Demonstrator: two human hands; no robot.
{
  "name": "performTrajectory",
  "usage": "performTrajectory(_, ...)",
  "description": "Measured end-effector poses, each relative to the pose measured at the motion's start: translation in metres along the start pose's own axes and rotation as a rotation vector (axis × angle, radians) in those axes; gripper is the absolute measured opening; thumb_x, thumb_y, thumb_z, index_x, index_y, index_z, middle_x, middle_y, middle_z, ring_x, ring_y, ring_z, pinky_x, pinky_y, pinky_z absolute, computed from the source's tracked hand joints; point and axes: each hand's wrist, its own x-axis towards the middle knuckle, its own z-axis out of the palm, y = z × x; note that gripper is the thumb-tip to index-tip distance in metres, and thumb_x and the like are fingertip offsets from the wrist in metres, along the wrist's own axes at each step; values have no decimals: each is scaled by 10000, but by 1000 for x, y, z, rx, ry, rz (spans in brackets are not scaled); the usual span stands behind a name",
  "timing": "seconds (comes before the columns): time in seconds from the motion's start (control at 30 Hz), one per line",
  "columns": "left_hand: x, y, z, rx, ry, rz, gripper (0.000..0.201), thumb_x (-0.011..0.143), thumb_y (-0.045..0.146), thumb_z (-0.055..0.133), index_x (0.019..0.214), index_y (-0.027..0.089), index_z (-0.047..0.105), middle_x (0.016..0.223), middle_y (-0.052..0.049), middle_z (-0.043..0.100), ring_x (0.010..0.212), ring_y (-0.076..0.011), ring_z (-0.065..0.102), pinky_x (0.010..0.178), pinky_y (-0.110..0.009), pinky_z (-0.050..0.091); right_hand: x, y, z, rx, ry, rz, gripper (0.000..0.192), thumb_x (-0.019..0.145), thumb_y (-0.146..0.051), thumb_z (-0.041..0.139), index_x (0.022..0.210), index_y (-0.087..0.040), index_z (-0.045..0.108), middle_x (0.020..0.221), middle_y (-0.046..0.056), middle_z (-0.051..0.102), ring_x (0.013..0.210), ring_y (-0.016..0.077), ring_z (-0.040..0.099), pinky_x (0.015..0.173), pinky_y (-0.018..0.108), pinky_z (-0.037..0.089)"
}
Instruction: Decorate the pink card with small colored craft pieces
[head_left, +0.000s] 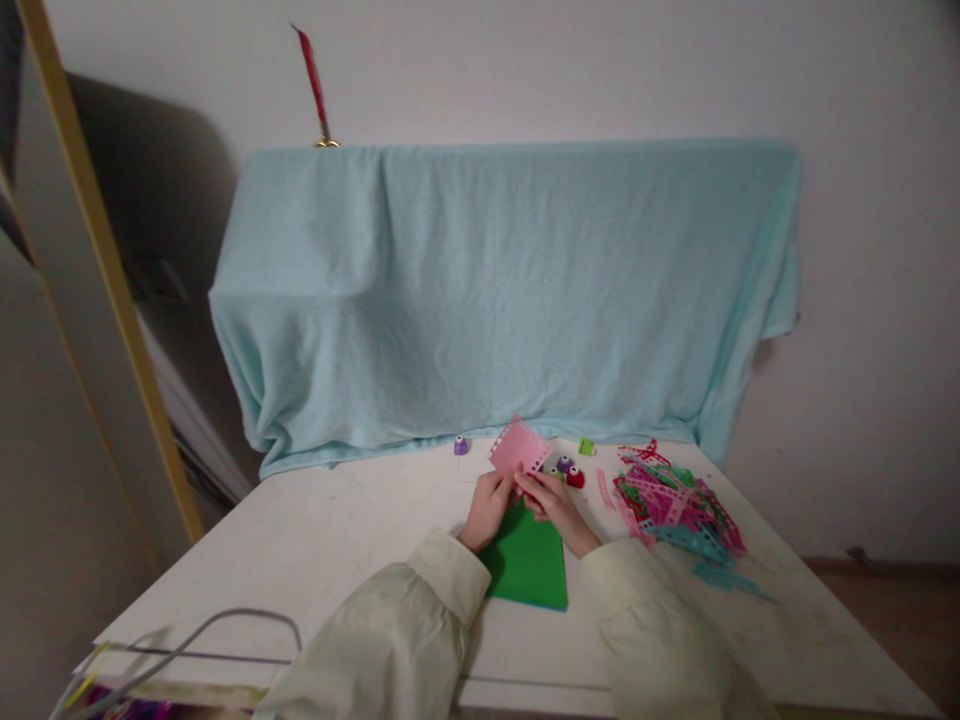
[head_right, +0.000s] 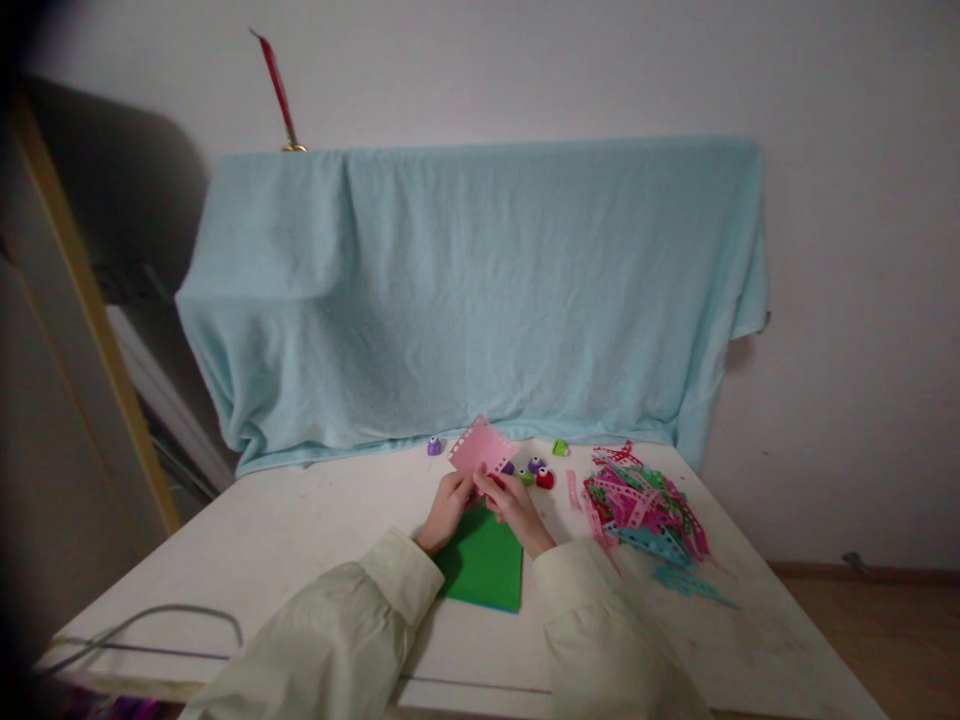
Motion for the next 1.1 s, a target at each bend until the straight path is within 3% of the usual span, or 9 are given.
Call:
performTrajectory(0.47,0,2,-3,6,177,-20,531,853,549,399,556,132,538,463,13,481,488,-110,439,520,-225,318,5,8,-7,-10,149,-9,431,772,-587,544,708,-161,541,534,-47,375,447,61,285,402,189,179)
performTrajectory(0.73,0,9,-2,40,156,-10,552,841,573,410,550,125,549,465,13,486,477,-105,443,501,-220,319,2,2,-4,36,68,-21,433,773,-599,536,719,-170,548,520,-52,372,429,60,267,405,200,170)
performTrajectory(1.1,4,4,2,58,247,-7,541,793,601,472,573,117,568,452,12,493,456,-102,446,455,-210,296,6,8,-7,0,102,-23,438,779,-605,522,734,-171,561,527,-49,369,432,61,258,398,197,164)
